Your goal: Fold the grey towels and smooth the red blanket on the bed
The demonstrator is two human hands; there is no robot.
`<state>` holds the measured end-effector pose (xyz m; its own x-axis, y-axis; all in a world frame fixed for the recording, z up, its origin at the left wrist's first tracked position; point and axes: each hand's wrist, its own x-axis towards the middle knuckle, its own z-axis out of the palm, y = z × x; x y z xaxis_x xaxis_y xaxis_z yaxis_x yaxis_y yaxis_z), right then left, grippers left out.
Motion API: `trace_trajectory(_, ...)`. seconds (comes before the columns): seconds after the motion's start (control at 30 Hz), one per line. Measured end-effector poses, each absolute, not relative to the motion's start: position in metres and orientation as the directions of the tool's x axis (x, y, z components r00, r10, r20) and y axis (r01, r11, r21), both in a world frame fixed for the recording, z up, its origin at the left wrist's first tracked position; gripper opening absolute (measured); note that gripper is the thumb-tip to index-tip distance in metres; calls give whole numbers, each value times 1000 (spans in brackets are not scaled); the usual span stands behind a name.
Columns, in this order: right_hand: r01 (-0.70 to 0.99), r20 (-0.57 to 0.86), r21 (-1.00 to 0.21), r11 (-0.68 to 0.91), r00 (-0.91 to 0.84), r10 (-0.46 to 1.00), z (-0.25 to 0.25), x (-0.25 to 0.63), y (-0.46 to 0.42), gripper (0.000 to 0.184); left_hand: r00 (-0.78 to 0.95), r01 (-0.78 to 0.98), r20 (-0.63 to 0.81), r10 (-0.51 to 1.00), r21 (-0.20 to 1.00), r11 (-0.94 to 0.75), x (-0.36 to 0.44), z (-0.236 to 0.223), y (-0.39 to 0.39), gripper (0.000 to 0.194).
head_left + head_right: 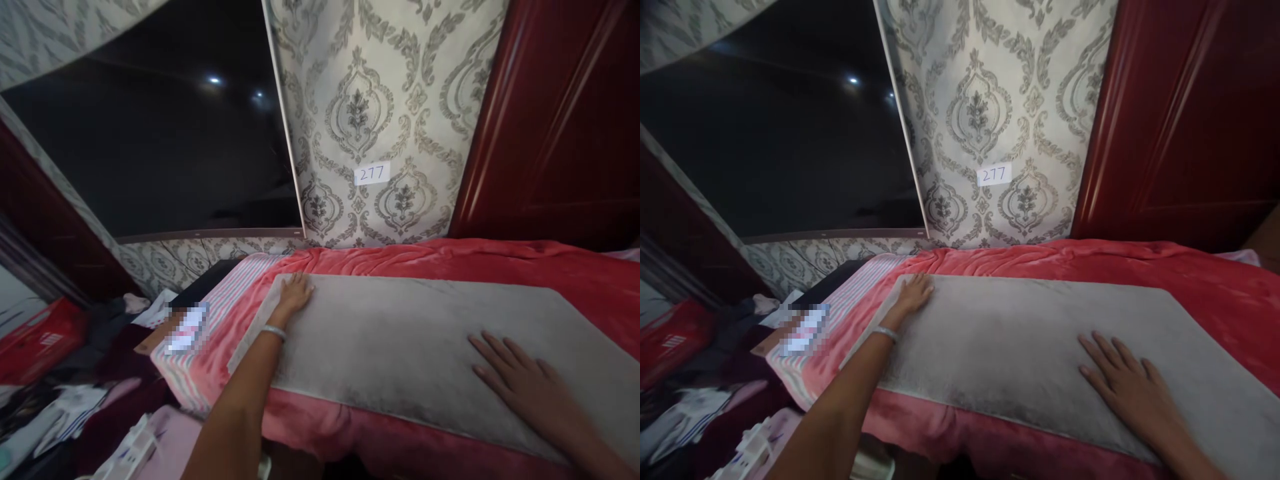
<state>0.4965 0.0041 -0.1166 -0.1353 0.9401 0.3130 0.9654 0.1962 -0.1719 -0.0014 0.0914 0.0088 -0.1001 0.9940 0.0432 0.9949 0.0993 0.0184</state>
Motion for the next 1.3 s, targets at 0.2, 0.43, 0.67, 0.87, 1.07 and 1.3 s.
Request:
trace_trajectory(0.2, 962, 298, -171, 210, -153, 942, -132, 506, 9, 77, -218, 976, 103, 970, 17, 217, -8, -18, 98, 69)
trace_trajectory(0.43, 969, 331, -119, 217, -167, 929, -126, 503, 7, 78, -310, 950, 102, 945, 10, 311, -8, -17, 97, 73)
trace_trajectory(0.67, 981, 196, -105, 164, -141, 970, -101, 490, 1, 74, -321, 947, 28, 947, -9, 321, -4, 4, 104, 74)
trace_trajectory(0.87, 983, 61, -118, 140, -134, 989, -73, 484, 7, 65, -76, 997, 73, 994, 2, 76, 66, 2, 98, 70)
trace_trajectory(1.07, 962, 109, -162, 222, -206, 972, -33, 448, 44, 55, 110, 994, 104, 988, -14, -109, 103, -24, 86, 66)
trace_trajectory(1.3, 948, 53, -172, 267, -262, 964, -25, 440, 101, 60, 101, 992, 124, 987, -90, -90, 101, -17, 93, 62)
